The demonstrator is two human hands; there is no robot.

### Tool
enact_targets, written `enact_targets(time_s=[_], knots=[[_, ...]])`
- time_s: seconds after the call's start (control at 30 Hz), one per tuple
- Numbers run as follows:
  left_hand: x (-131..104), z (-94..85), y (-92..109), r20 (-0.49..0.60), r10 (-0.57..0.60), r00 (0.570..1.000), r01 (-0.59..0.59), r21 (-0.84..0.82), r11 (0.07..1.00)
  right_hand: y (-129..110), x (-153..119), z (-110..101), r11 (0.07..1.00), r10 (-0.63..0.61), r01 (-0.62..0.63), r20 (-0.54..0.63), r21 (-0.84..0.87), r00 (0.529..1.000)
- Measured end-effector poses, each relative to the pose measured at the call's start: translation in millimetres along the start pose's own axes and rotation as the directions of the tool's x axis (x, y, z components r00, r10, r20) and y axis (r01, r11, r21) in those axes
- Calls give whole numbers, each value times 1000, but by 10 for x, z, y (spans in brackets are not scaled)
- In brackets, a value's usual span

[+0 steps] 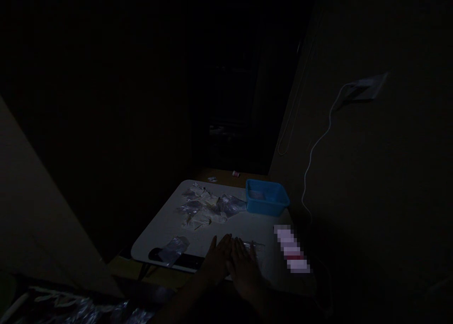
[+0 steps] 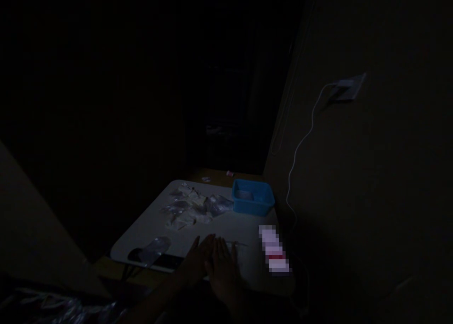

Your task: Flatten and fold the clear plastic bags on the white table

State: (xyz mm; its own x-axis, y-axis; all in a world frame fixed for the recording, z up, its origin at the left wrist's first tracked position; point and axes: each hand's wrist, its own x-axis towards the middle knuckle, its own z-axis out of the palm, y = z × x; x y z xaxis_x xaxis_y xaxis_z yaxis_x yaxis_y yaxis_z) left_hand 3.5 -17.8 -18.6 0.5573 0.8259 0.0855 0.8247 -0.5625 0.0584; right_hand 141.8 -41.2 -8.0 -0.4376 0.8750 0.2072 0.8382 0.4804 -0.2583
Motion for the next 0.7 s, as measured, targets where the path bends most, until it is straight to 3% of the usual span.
enact_targets(time_s=[0.37,0.57,0.7], knots=[[-3,-37,43,-95,-5,995,7,21,1000,513,-169,36,987,87,-100,-101,-126,991],[12,17,24,-82,-18,996,24,65,998,899,-257,172,951,130,-197,-270,-237,954],[7,51,12,-103,-3,995,12,91,996,969,-246,153,905,149,-283,-388,-317,910]])
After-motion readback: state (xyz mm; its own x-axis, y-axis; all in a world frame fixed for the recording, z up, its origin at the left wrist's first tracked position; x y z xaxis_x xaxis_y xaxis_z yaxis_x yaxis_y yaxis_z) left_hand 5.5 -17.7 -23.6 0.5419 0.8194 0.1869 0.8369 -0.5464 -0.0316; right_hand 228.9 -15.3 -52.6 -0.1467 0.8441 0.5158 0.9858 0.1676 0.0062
